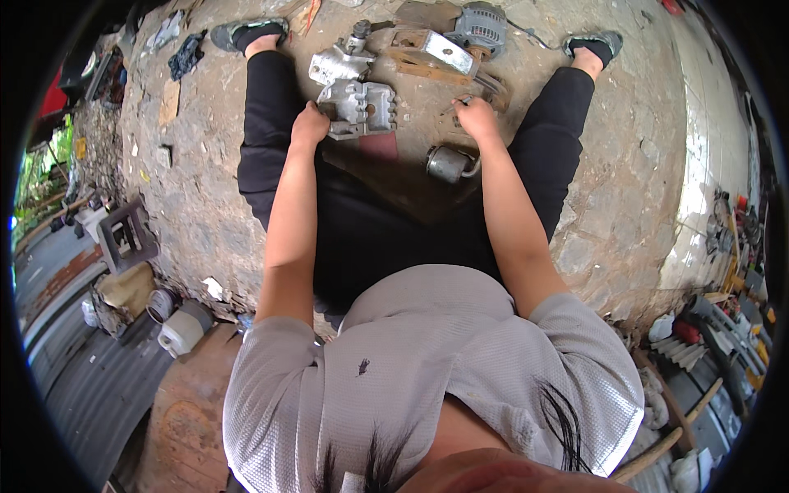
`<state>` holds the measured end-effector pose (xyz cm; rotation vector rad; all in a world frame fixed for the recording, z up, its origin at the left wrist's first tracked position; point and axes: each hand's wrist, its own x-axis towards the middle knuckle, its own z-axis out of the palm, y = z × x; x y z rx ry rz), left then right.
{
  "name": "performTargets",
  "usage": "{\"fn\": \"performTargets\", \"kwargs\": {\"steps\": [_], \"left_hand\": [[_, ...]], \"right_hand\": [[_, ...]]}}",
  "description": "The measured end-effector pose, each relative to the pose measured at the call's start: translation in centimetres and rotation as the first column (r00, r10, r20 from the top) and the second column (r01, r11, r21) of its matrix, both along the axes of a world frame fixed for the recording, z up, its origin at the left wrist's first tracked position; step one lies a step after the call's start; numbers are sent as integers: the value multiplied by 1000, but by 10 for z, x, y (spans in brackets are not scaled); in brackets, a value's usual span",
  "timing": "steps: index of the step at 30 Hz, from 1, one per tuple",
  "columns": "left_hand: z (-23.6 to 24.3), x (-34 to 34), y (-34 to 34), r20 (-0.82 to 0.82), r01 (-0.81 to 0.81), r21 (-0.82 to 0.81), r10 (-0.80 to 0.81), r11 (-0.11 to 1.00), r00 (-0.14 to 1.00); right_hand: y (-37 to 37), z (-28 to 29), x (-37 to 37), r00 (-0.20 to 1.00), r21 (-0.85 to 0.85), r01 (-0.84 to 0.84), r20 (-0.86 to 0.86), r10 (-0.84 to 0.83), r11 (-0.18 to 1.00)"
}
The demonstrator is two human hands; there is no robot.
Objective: The person sits on the floor and uses a screwdriver to loosen and remove screws from a metallic mechanical part. They repeatedly adjust the part, remove screws, and place them on the floor nearby.
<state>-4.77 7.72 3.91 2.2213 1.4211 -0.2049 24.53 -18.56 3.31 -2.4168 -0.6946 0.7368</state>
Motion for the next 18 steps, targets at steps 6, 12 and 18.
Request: {"fn": "performTargets", "kwargs": {"steps": [6, 12, 18], "left_hand": [[14, 7, -5, 20, 2, -36, -1, 999, 1000], [13, -1, -6, 81, -3, -56, 8, 998, 997], [1, -1, 2, 95, 21, -62, -15, 998, 995]], "right_hand": [[-5, -19, -14, 991, -209, -64, 103, 87, 976], [2, -7, -20, 983, 148, 159, -115, -143, 976], [-10, -25, -12, 994, 68, 88, 62, -92, 994]]}}
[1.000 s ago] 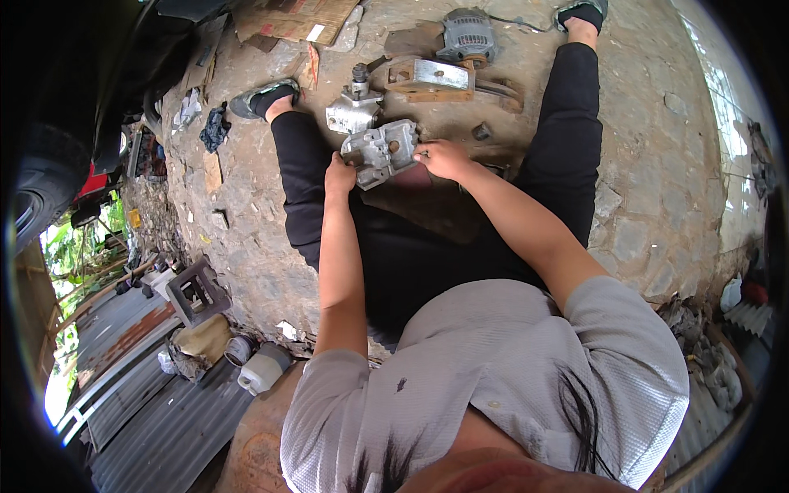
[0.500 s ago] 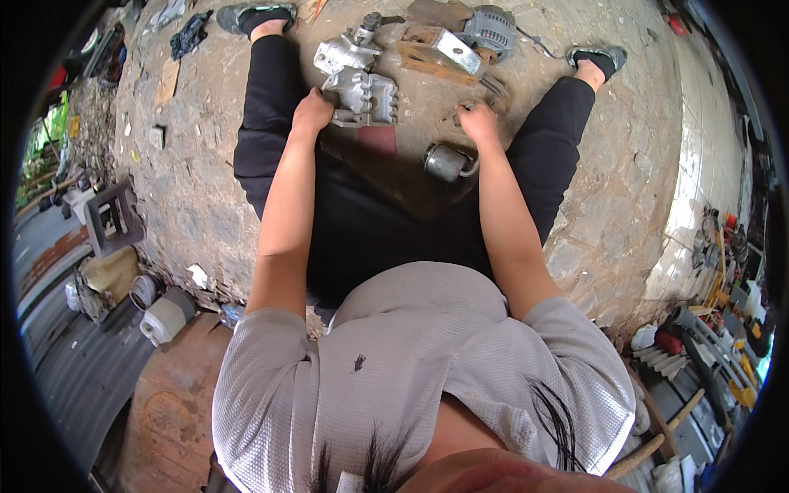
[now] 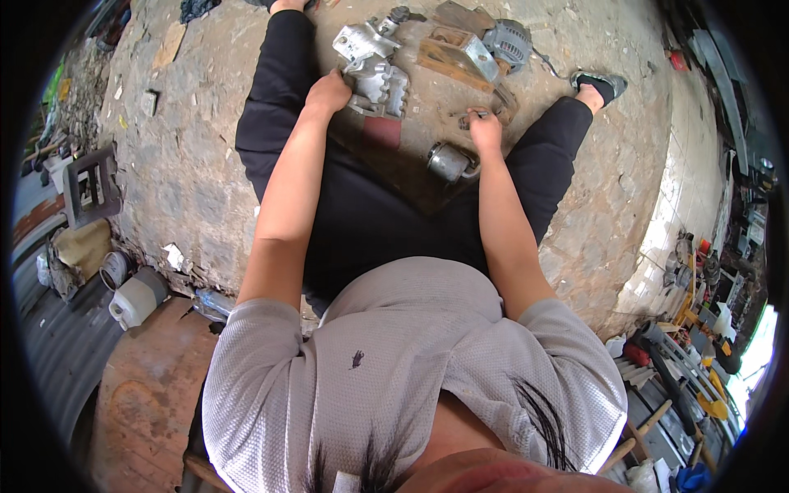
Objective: The person sits on the floor and uses a screwdriver to loosen and remove screws from a metallic mechanical part. They repeatedly adjust the part, remove screws, and place them on the floor nearby.
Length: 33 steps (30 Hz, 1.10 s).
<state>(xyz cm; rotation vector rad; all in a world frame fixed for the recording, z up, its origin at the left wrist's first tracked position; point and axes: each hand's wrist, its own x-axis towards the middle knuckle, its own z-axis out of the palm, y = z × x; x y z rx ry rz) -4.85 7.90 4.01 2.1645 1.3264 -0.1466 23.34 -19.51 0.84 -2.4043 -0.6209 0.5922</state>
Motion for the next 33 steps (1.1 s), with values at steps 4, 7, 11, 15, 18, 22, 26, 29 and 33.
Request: {"fn": "performTargets", "kwargs": {"steps": [4, 7, 11, 15, 18, 22, 26, 29, 33], "left_hand": [[16, 0, 0, -9, 28, -10, -28, 1000, 1000], [45, 2, -7, 0, 50, 57, -50, 997, 999], [91, 3, -27, 54, 88, 259, -106, 962, 993], [85, 8, -36, 56, 131, 359, -162, 924, 985], [83, 15, -32, 50, 154, 430, -194, 889, 980], [91, 10, -38, 61, 121, 337, -150, 934, 987], [84, 12, -27, 70, 103, 233, -122, 967, 990], [91, 22, -48, 31, 156, 285, -172, 946, 985], [62, 16, -34, -2, 133, 215, -136, 968, 991]], "right_hand": [[6, 10, -14, 999, 85, 31, -22, -29, 996], [5, 10, -12, 999, 37, 10, 35, -12, 999], [6, 9, -18, 1000, 118, 0, -13, 1, 993], [18, 18, -25, 998, 85, -62, 3, 62, 994], [17, 17, -30, 993, 79, -99, 66, 94, 992], [21, 15, -28, 989, 183, -63, 142, 37, 981], [22, 21, -21, 983, 206, -96, 174, 60, 974], [26, 30, -24, 993, 249, -63, 117, 35, 966], [24, 45, -53, 977, 305, -204, 125, 173, 930]]}}
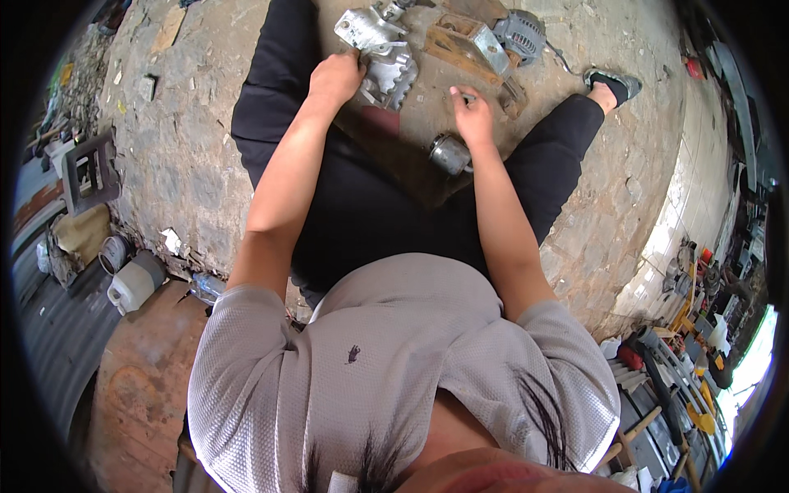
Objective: The person sits on the floor and uses a screwdriver to loosen and remove screws from a metallic mechanical part. They repeatedly adjust the part, remove screws, and place them on the floor nearby.
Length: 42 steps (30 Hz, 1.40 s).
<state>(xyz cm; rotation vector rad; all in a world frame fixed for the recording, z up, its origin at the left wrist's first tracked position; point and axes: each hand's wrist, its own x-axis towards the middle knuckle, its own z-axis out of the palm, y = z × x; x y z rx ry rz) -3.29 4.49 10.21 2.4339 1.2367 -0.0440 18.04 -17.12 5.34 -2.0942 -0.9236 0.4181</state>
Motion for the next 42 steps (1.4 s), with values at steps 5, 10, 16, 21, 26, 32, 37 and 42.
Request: {"fn": "performTargets", "kwargs": {"steps": [5, 10, 16, 21, 26, 32, 37, 42], "left_hand": [[5, 4, 10, -60, -38, -1, 38, 999, 998], [5, 3, 4, -90, -36, 12, 37, 999, 995], [1, -4, 13, -101, -66, -43, 61, 997, 993], [-8, -5, 17, -31, -44, -46, 42, 998, 999], [-10, -7, 18, -9, -67, -59, 67, 996, 998], [-12, -7, 23, 3, -63, -73, 63, 995, 998], [-10, -8, 22, -10, -74, -99, 73, 992, 997], [-11, -8, 26, -20, -58, -100, 57, 993, 998]], "right_hand": [[22, -3, -12, 995, 52, -95, -39, 97, 994], [21, -18, -41, 957, -68, -278, -102, 271, 958], [26, -18, -28, 971, -239, -230, -117, 207, 943], [21, -32, 41, 993, -18, 96, -71, -97, 995], [32, -25, 30, 998, -335, -8, 62, 30, 942], [23, -62, 23, 960, -691, -49, 165, 224, 722], [30, -73, 21, 968, -701, -12, 171, 184, 713], [39, -76, 24, 975, -718, -24, 136, 174, 696]]}}
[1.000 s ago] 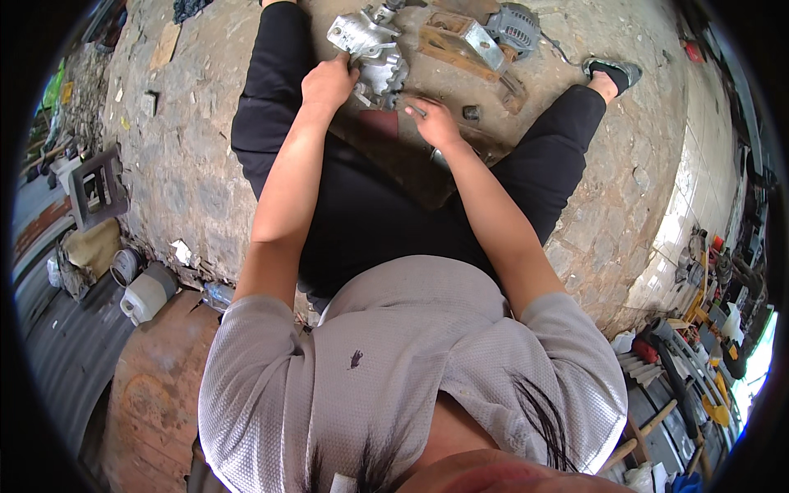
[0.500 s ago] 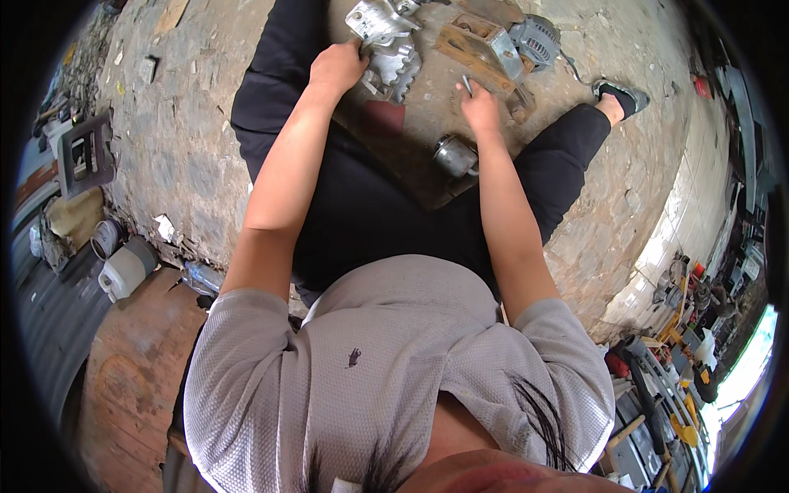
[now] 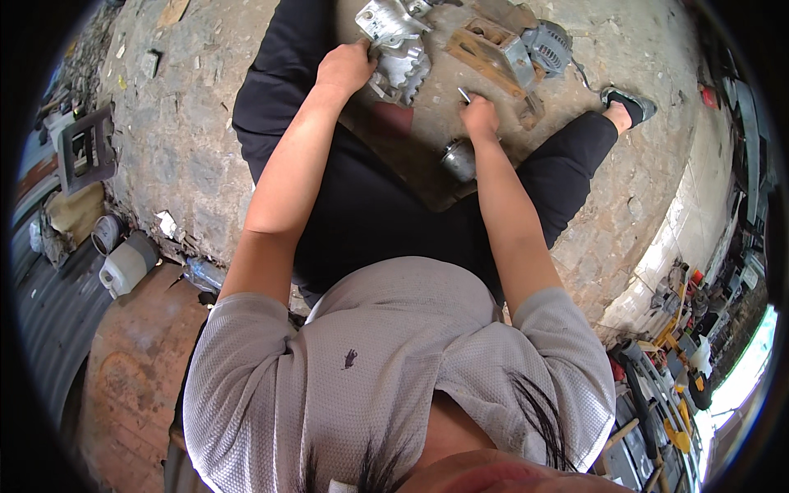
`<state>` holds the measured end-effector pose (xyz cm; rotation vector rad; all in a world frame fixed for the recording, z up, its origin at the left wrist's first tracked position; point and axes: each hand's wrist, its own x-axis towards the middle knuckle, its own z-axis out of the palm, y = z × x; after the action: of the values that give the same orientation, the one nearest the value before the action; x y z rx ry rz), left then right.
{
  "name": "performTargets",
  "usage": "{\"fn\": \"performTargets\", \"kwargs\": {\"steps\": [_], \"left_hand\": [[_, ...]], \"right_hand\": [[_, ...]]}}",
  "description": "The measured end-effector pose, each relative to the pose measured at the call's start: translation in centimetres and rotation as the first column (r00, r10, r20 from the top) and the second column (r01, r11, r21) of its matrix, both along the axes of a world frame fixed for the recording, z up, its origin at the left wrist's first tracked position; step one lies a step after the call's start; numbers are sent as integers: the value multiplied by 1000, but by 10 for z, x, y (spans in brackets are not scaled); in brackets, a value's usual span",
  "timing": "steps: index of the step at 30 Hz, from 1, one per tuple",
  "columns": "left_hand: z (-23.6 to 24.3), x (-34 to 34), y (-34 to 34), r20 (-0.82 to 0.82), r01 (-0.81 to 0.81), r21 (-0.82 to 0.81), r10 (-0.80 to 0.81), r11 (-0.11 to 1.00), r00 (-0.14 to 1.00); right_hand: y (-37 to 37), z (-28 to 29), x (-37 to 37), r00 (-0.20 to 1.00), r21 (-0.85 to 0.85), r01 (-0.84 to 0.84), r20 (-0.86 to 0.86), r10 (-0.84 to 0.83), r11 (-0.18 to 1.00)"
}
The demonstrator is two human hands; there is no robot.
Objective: The person sits on the floor and uses a screwdriver to loosen and remove screws from a metallic mechanical part. They repeatedly adjust the part, remove screws, and place them on the floor nearby.
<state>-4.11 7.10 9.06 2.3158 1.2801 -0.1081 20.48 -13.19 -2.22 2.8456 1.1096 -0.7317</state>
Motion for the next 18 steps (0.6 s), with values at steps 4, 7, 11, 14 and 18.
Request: {"fn": "performTargets", "kwargs": {"steps": [4, 7, 11, 14, 18], "left_hand": [[-1, -2, 2, 13, 1, 15, -2, 1000, 1000], [0, -2, 2, 5, -8, 3, 8, 1000, 1000], [1, -1, 2, -16, -1, 5, 1, 1000, 1000], [1, 2, 2, -14, 7, 12, -7, 1000, 1000], [1, 2, -1, -9, 13, 24, -13, 1000, 1000]], "right_hand": [[3, 0, -2, 1000, -11, 3, 4, -3, 1000], [3, -1, -5, 1000, -1, 11, -3, -11, 1000], [3, -8, -4, 989, 159, 69, -140, -47, 985], [2, -16, 0, 843, 384, 299, -535, -54, 874], [2, 27, -10, 227, 232, 644, -968, 107, 729]]}}
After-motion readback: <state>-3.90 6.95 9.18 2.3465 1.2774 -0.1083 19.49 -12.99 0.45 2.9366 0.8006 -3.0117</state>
